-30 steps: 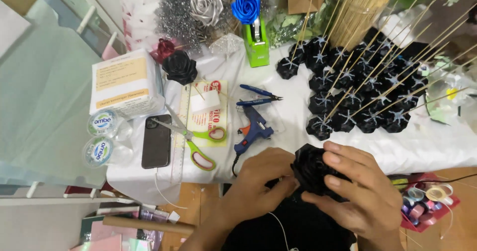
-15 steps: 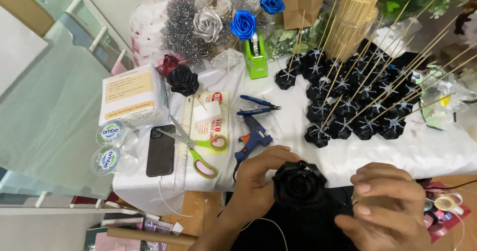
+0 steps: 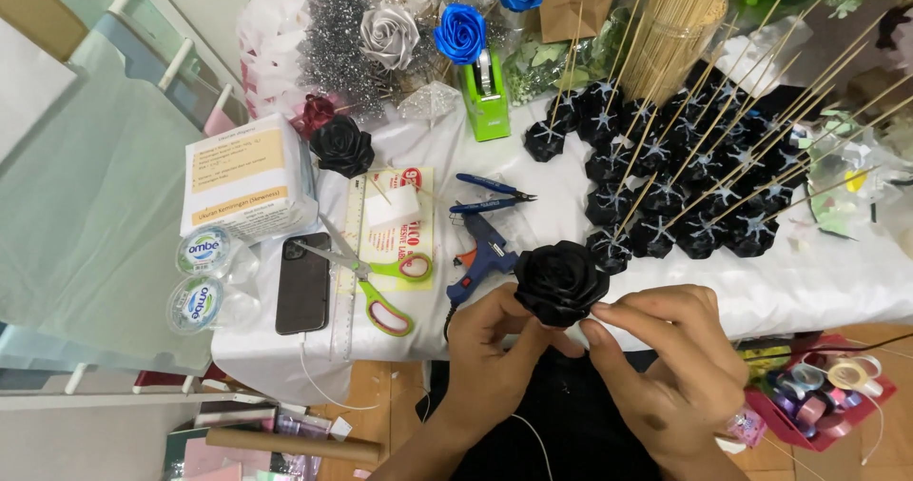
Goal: Trimming the base of black artificial flowers with scissors and preparing them for assembly at a design station.
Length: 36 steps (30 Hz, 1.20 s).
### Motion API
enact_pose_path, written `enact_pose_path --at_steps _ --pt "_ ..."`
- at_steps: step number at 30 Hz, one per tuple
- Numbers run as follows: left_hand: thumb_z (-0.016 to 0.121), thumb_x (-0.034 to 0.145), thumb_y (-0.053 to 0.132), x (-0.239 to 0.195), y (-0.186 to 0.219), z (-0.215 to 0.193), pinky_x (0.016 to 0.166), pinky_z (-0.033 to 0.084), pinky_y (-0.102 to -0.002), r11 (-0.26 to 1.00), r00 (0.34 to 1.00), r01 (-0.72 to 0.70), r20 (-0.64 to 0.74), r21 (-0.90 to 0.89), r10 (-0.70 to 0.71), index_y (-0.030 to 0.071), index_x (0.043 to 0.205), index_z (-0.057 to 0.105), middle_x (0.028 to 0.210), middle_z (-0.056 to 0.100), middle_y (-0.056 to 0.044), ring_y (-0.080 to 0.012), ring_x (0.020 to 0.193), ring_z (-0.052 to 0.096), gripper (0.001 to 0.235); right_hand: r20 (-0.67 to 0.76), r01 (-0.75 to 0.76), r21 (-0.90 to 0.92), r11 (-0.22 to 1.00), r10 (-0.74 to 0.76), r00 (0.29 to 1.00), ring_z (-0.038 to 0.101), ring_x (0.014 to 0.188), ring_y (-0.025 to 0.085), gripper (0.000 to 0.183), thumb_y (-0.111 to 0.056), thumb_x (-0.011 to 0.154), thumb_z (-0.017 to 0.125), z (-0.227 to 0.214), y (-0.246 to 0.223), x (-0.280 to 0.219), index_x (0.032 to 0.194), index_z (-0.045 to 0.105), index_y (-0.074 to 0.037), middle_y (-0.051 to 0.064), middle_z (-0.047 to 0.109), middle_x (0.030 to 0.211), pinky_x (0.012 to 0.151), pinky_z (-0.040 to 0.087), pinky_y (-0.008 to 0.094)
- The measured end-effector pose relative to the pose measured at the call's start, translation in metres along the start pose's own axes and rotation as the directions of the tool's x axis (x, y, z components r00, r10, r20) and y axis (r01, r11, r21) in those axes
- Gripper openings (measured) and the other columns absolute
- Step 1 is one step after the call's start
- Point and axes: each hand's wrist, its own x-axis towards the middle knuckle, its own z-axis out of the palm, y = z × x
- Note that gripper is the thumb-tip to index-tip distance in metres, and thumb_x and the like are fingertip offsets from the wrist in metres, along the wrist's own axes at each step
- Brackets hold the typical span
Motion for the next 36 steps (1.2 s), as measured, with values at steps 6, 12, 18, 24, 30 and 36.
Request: enact_pose_path --at_steps 6,12,18,24,30,36 --pt "0.068 0.093 0.0 -0.002 -0.006 -0.003 0.064 0.053 -0.026 0.955 0.981 -0.167 -0.056 0.244 0.186 0.008 0.083 0.063 0.078 0.07 -0.005 -0.0154 0.071 0.068 0.014 0.037 0.004 -0.08 0.997 -0.001 0.999 0.06 0.074 0.022 0.014 -0.003 0.083 0.083 -0.001 -0.01 0.006 0.092 0.072 -0.002 0.012 0.068 0.086 0.079 0.041 0.035" --pt "0.069 0.093 0.003 -0.002 -0.01 -0.006 0.067 0.052 -0.029 0.852 0.937 -0.308 -0.022 0.423 0.35 0.004 0.092 0.064 0.088 0.07 -0.008 -0.0193 0.075 0.068 0.005 0.076 0.078 -0.134 0.988 -0.068 0.995 0.059 0.072 0.022 0.013 -0.006 0.082 0.082 -0.004 -0.008 0.007 0.085 0.07 -0.004 0.009 0.065 0.082 0.08 0.039 0.039" --pt "0.061 0.095 0.0 0.0 -0.007 -0.008 0.078 0.057 -0.037 0.807 0.882 -0.437 0.012 0.398 0.472 0.003 0.097 0.063 0.096 0.072 -0.014 -0.0284 0.085 0.071 0.004 0.045 0.01 0.079 0.997 -0.013 0.999 0.056 0.063 0.023 0.015 -0.007 0.084 0.063 -0.004 -0.013 0.007 0.071 0.056 -0.003 0.011 0.056 0.073 0.075 0.04 0.038" --pt "0.056 0.103 0.009 0.006 0.008 -0.014 0.09 0.046 -0.043 0.583 0.779 -0.595 0.22 0.554 0.587 0.007 0.1 0.069 0.099 0.073 -0.005 -0.0272 0.09 0.069 0.013 0.097 -0.044 0.055 0.998 0.039 0.995 0.06 0.12 0.045 0.044 -0.038 0.109 0.031 -0.017 -0.03 0.005 0.109 0.057 -0.002 0.024 0.061 0.118 0.108 0.05 0.049" --pt "0.063 0.103 0.012 0.007 0.019 -0.019 0.08 0.031 -0.037 0.193 0.633 -0.708 0.49 0.679 0.6 0.013 0.097 0.073 0.096 0.072 0.004 -0.0155 0.075 0.06 0.011 0.522 -0.162 0.192 0.968 0.039 0.852 0.023 0.163 0.045 0.082 -0.07 0.111 0.011 -0.016 -0.019 0.02 0.16 0.021 -0.005 0.026 0.028 0.168 0.133 0.022 0.057" --pt "0.061 0.105 0.01 0.015 0.031 -0.017 0.072 0.023 -0.035 0.114 0.594 -0.744 0.575 0.658 0.563 0.012 0.098 0.073 0.094 0.068 0.004 -0.0134 0.074 0.06 0.014 0.426 -0.401 0.385 0.831 0.225 0.876 0.009 0.166 0.034 0.101 -0.091 0.109 0.018 -0.003 -0.028 0.019 0.161 0.013 -0.003 0.024 0.011 0.174 0.135 0.011 0.049"
